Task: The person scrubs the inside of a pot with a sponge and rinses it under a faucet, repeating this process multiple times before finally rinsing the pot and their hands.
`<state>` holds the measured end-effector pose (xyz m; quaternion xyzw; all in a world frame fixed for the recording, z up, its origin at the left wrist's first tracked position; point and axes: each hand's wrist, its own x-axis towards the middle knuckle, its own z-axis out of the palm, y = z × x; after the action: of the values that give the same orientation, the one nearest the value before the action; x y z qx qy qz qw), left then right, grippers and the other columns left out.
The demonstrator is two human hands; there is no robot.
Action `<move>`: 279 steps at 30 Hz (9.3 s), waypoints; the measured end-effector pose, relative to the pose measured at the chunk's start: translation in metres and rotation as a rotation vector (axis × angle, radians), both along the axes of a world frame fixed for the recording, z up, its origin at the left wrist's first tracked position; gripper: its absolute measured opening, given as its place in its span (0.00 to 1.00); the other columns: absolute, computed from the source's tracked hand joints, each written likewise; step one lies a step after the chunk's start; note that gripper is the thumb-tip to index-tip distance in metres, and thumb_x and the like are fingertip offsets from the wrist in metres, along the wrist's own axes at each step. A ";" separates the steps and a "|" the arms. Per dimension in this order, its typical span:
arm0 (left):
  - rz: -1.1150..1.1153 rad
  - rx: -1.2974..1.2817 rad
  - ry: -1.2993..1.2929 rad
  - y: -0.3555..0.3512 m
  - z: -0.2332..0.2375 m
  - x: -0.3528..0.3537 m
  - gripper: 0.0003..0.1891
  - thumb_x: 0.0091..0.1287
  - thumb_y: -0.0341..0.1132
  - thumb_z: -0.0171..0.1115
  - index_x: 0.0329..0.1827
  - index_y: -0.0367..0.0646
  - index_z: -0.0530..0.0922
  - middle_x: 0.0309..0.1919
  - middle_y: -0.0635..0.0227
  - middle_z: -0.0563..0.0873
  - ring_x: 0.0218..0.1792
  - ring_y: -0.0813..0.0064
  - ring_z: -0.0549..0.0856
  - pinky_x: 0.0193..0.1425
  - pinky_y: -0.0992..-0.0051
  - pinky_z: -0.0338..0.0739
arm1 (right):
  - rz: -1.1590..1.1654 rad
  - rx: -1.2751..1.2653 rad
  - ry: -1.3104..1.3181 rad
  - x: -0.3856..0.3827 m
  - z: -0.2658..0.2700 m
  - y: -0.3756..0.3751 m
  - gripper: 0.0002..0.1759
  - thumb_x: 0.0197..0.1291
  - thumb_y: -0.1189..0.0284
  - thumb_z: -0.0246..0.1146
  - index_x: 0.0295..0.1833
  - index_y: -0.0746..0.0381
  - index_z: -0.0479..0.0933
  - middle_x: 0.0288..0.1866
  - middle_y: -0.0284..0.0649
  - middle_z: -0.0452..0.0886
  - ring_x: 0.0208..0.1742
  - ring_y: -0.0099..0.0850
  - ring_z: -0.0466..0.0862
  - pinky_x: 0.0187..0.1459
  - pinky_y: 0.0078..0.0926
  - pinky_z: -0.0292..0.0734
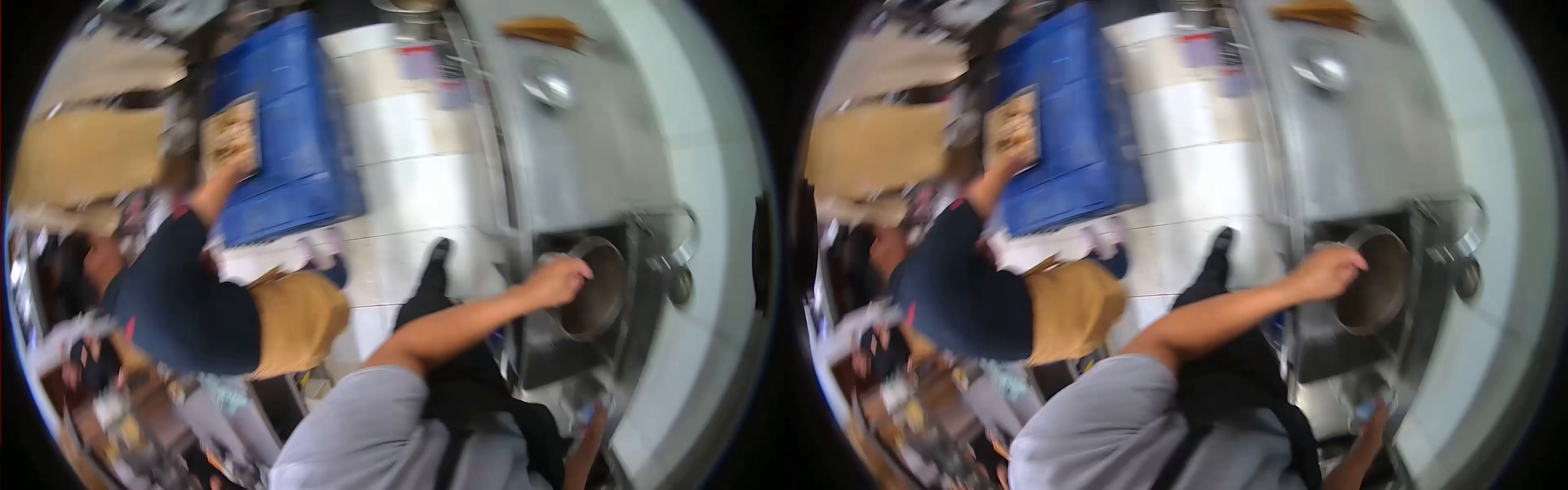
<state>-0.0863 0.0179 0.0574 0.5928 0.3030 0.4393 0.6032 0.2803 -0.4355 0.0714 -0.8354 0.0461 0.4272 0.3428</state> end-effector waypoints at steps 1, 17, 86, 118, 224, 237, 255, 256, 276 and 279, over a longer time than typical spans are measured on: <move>-0.067 0.014 0.021 -0.006 0.009 0.002 0.10 0.64 0.27 0.57 0.46 0.42 0.83 0.36 0.55 0.87 0.38 0.56 0.87 0.44 0.62 0.81 | -0.078 0.110 0.023 -0.008 0.017 0.006 0.15 0.61 0.66 0.64 0.51 0.60 0.78 0.39 0.36 0.82 0.38 0.33 0.84 0.40 0.34 0.82; -0.349 -0.403 0.199 -0.070 0.003 0.115 0.43 0.58 0.40 0.70 0.78 0.47 0.59 0.67 0.42 0.71 0.67 0.48 0.74 0.71 0.59 0.70 | 0.102 0.650 0.481 -0.099 0.026 0.278 0.20 0.75 0.58 0.53 0.62 0.61 0.75 0.52 0.39 0.83 0.53 0.31 0.83 0.59 0.36 0.77; -0.427 -0.607 0.416 -0.100 -0.063 0.189 0.28 0.69 0.36 0.54 0.69 0.29 0.66 0.62 0.34 0.77 0.66 0.42 0.75 0.70 0.59 0.69 | -0.097 0.219 0.081 -0.095 -0.057 0.265 0.42 0.57 0.28 0.57 0.59 0.53 0.78 0.44 0.33 0.84 0.40 0.29 0.84 0.38 0.34 0.78; -1.109 0.337 1.280 -0.101 -0.067 0.093 0.29 0.66 0.53 0.57 0.63 0.43 0.81 0.66 0.49 0.79 0.67 0.47 0.77 0.70 0.41 0.64 | 0.081 0.204 -0.539 -0.068 -0.080 0.249 0.20 0.54 0.62 0.70 0.43 0.69 0.84 0.39 0.44 0.85 0.39 0.31 0.82 0.42 0.36 0.77; -1.057 0.680 1.468 -0.042 -0.002 0.062 0.37 0.65 0.67 0.52 0.61 0.45 0.82 0.59 0.56 0.85 0.64 0.57 0.82 0.69 0.59 0.72 | -0.225 0.271 -0.033 -0.126 -0.088 0.242 0.22 0.56 0.61 0.71 0.52 0.62 0.78 0.35 0.35 0.83 0.26 0.26 0.79 0.25 0.26 0.74; -1.054 0.498 1.154 -0.099 -0.057 0.067 0.27 0.72 0.55 0.51 0.71 0.58 0.74 0.66 0.55 0.79 0.68 0.55 0.76 0.73 0.54 0.65 | 0.350 0.453 -0.606 -0.098 -0.005 0.249 0.25 0.48 0.71 0.63 0.55 0.64 0.84 0.47 0.43 0.89 0.50 0.34 0.88 0.54 0.28 0.78; -0.334 0.690 1.189 -0.097 0.011 0.062 0.17 0.62 0.30 0.61 0.56 0.45 0.82 0.52 0.46 0.83 0.55 0.46 0.81 0.62 0.55 0.75 | 0.242 0.788 -0.835 -0.178 0.091 0.250 0.29 0.44 0.76 0.61 0.58 0.65 0.83 0.52 0.49 0.87 0.55 0.38 0.87 0.57 0.30 0.79; -0.340 0.419 0.903 -0.112 0.011 0.081 0.18 0.62 0.31 0.61 0.55 0.46 0.83 0.53 0.47 0.83 0.56 0.46 0.81 0.62 0.55 0.75 | 0.244 0.818 -0.849 -0.182 0.091 0.252 0.30 0.44 0.76 0.61 0.58 0.65 0.82 0.53 0.50 0.87 0.56 0.39 0.87 0.58 0.30 0.78; -0.298 0.806 0.812 -0.059 0.179 0.001 0.26 0.53 0.23 0.64 0.56 0.54 0.83 0.46 0.52 0.80 0.48 0.49 0.83 0.54 0.56 0.80 | 0.019 0.898 -0.517 -0.202 0.127 0.245 0.29 0.47 0.74 0.62 0.59 0.66 0.81 0.48 0.43 0.88 0.52 0.28 0.86 0.56 0.25 0.77; -0.242 0.834 0.787 -0.047 0.218 -0.008 0.26 0.52 0.21 0.62 0.56 0.53 0.83 0.44 0.51 0.80 0.47 0.48 0.84 0.52 0.56 0.81 | 0.103 0.931 -0.439 -0.212 0.150 0.264 0.28 0.48 0.74 0.61 0.59 0.67 0.81 0.48 0.43 0.88 0.50 0.27 0.86 0.54 0.25 0.78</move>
<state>-0.0943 -0.0288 0.2751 0.9290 0.2358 0.1961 0.2071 0.0683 -0.1718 0.2210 -0.6656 -0.2630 0.2334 0.6583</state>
